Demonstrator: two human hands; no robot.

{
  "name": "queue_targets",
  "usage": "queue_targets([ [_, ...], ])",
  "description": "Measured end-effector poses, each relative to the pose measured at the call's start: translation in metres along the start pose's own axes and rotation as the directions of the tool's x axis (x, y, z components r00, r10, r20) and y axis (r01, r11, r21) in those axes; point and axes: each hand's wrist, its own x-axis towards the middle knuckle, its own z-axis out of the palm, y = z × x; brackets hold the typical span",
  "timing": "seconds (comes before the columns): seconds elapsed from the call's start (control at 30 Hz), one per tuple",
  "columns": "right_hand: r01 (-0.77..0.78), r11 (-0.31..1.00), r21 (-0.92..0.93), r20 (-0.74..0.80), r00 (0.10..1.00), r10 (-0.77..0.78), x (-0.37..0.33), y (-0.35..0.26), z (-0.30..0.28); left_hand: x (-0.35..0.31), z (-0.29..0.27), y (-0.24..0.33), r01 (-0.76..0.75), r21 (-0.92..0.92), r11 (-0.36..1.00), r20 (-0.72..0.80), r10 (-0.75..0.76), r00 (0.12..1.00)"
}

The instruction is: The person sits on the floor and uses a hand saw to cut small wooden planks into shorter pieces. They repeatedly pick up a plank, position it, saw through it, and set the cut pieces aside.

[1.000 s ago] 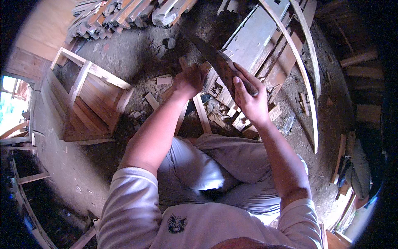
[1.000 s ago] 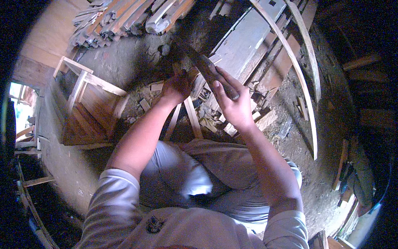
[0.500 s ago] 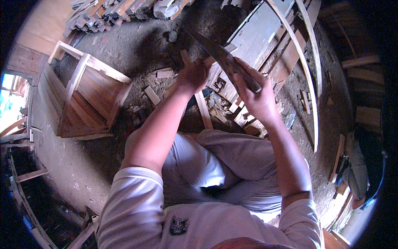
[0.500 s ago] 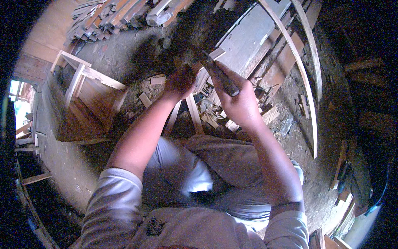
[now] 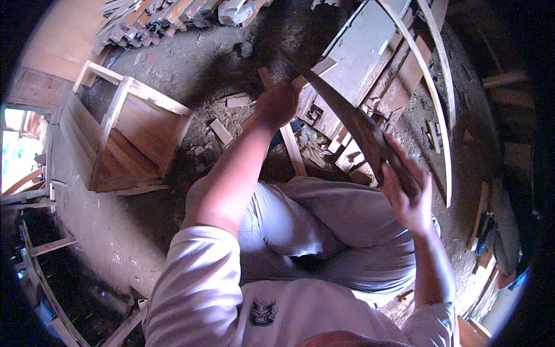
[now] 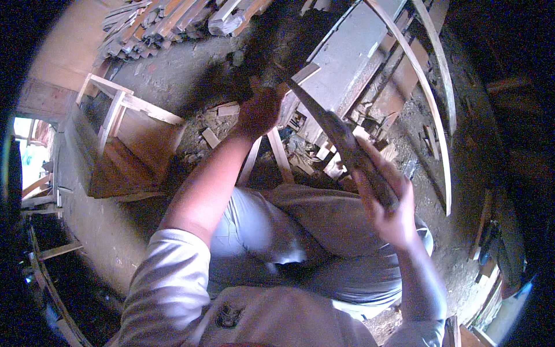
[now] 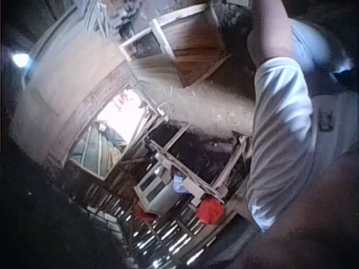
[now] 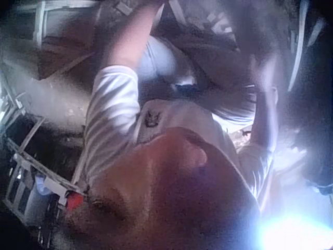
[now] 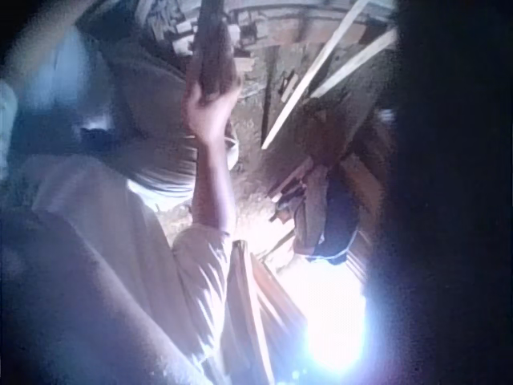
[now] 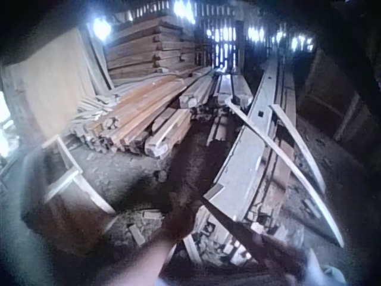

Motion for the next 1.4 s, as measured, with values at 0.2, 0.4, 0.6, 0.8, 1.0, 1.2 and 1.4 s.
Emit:
queue_targets([
  [0.2,-0.074,0.995,-0.072,-0.035,0.997,0.071,-0.062,-0.006,-0.039,0.005,-0.001,-0.004,-0.038,0.023,0.999,0.000,0.038,0.999],
  [0.4,0.200,0.959,-0.202,-0.010,0.978,-0.206,-0.030,0.001,-0.022,0.007,-0.009,0.001,0.012,-0.140,0.990,0.014,-0.011,1.000],
  [0.6,0.075,0.997,0.005,0.008,0.997,-0.075,0.045,-0.011,0.038,0.001,-0.008,-0.006,-0.039,-0.015,0.999,0.049,0.039,0.998],
  [0.8,0.219,0.975,0.024,-0.032,0.975,-0.218,0.106,0.013,0.071,0.007,-0.021,0.014,0.034,-0.020,0.999,0.118,-0.031,0.993],
  [1.0,0.018,1.000,-0.023,0.039,0.999,-0.017,0.048,-0.010,0.045,0.002,0.014,-0.008,-0.012,-0.091,0.996,-0.047,0.008,0.999],
  [1.2,0.013,0.972,-0.236,0.031,0.999,-0.006,-0.039,-0.038,-0.021,0.005,0.005,0.004,0.067,-0.172,0.983,-0.026,-0.072,0.997],
  [1.4,-0.034,0.992,-0.120,-0.015,0.999,0.033,-0.020,-0.028,-0.002,0.004,-0.010,0.003,0.027,-0.096,0.995,-0.021,-0.029,0.999],
])
